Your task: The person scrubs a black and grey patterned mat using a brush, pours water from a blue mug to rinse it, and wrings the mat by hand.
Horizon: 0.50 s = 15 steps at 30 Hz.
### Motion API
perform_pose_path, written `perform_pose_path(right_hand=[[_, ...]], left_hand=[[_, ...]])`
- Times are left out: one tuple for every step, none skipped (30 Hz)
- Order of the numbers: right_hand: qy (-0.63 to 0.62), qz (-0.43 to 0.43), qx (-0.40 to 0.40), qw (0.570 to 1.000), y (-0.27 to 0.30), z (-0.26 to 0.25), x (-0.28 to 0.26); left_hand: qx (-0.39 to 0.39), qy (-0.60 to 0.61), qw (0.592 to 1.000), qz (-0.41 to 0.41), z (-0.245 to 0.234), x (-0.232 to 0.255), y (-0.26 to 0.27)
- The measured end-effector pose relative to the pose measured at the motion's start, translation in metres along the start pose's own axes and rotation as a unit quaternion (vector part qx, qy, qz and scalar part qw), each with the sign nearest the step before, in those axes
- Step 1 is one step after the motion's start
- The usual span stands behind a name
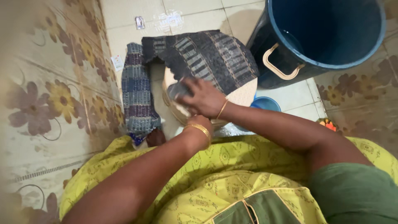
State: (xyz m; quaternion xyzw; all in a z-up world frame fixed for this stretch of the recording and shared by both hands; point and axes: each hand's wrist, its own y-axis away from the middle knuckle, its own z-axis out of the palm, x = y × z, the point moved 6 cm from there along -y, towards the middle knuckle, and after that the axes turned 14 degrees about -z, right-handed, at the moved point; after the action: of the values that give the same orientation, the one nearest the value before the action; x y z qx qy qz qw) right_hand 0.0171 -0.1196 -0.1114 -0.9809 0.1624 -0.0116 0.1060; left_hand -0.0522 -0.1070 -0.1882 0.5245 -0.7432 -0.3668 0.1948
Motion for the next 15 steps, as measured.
perform_pose_path(right_hand=[[-0.003, 0.0, -0.002, 1.0, 0.002, 0.0, 0.007], [-0.039, -0.002, -0.01, 0.999, 0.003, 0.0, 0.025], [-0.074, -0.004, -0.017, 0.997, 0.004, 0.001, 0.044], [-0.035, 0.037, 0.005, 0.999, 0.007, -0.004, 0.071], [0.004, 0.078, 0.028, 0.997, 0.01, -0.01, 0.097], [0.038, 0.148, 0.03, 0.988, 0.015, -0.018, 0.127], [0.071, 0.218, 0.031, 0.973, 0.019, -0.023, 0.147], [0.068, 0.217, 0.03, 0.973, 0.013, -0.019, 0.144], [0.073, 0.288, 0.02, 0.955, 0.006, -0.016, 0.146], [0.083, 0.359, 0.012, 0.93, -0.002, -0.017, 0.147], [0.06, 0.346, -0.021, 0.936, -0.018, -0.01, 0.13], [0.038, 0.333, -0.054, 0.941, -0.033, 0.0, 0.103], [0.027, 0.258, -0.034, 0.965, -0.054, 0.003, 0.067], [0.014, 0.179, -0.015, 0.984, -0.069, 0.003, 0.042], [0.015, 0.178, -0.014, 0.984, -0.071, -0.001, 0.044]], left_hand=[[-0.025, 0.032, 0.999, -0.013, 0.008, 0.003, -0.006], [-0.028, 0.03, 0.999, -0.012, 0.013, 0.005, -0.01], [0.008, 0.027, 0.999, -0.021, 0.012, 0.005, -0.013], [0.048, 0.027, 0.998, -0.03, 0.005, 0.004, -0.015], [0.048, 0.027, 0.998, -0.032, 0.001, 0.003, -0.014], [0.038, 0.036, 0.998, -0.045, 0.0, 0.0, -0.011], [0.027, 0.045, 0.997, -0.059, -0.002, -0.003, -0.005], [0.024, 0.046, 0.997, -0.06, -0.003, -0.005, 0.002], [0.025, 0.015, 0.999, -0.042, -0.004, -0.005, 0.009], [0.032, -0.019, 0.999, -0.022, -0.009, -0.004, 0.012], [0.034, -0.019, 0.999, -0.021, -0.012, -0.005, 0.014], [0.033, -0.014, 0.999, -0.02, -0.014, -0.004, 0.014], [0.024, -0.007, 1.0, -0.018, -0.015, -0.002, 0.011], [0.009, 0.001, 1.0, -0.017, -0.011, -0.002, 0.009], [-0.004, 0.01, 1.0, -0.016, -0.008, -0.001, 0.005]])
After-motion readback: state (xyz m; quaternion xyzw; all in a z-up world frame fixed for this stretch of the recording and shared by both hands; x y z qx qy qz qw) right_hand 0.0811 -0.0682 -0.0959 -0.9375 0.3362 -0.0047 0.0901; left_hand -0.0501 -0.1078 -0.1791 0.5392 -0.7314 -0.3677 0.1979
